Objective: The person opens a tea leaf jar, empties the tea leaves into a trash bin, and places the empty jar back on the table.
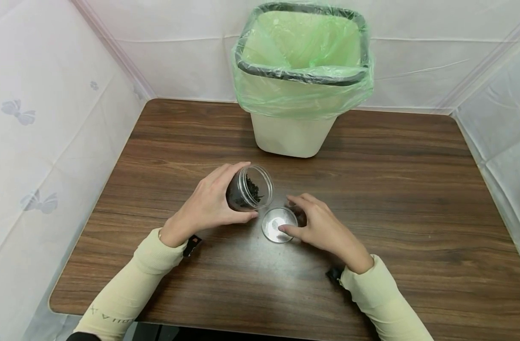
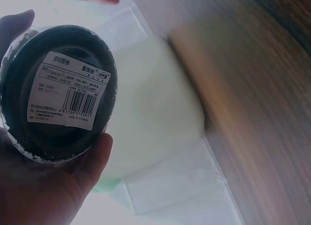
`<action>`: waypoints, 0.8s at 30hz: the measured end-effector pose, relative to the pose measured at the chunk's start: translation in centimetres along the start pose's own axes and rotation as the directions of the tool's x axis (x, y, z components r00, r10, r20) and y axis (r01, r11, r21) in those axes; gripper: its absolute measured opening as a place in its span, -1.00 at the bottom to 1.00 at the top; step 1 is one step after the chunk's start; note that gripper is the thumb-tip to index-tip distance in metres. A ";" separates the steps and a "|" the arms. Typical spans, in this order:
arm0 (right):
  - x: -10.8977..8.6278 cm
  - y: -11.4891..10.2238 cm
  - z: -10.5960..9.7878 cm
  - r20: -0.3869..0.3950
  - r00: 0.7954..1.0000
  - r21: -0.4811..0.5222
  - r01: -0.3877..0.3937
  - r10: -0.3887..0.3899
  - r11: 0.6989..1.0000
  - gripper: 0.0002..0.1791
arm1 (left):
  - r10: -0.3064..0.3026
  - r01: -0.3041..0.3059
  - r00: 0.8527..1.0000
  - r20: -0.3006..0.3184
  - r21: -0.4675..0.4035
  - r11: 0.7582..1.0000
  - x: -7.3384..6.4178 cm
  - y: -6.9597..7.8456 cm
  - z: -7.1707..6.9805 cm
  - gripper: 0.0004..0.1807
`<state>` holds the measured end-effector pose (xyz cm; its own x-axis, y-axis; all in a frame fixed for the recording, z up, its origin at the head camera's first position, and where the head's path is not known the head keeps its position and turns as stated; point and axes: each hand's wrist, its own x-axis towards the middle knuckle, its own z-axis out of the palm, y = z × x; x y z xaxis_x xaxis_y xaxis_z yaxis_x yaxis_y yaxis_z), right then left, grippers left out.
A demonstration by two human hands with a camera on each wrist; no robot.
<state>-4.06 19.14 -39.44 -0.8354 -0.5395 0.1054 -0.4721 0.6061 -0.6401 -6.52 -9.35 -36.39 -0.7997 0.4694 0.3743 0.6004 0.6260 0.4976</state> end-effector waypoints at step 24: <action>0.3 -0.4 -1.2 -0.194 0.976 0.161 -0.064 0.095 0.985 -0.44 | 0.027 -0.028 0.999 -0.035 -0.005 1.000 0.4 0.1 -0.1 0.08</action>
<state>-4.46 19.40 -38.23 -0.9150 -0.3561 0.1898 -0.3666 0.5370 -0.7598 -6.81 -9.11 -36.13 -0.7824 0.4642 0.4152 0.6223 0.6094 0.4913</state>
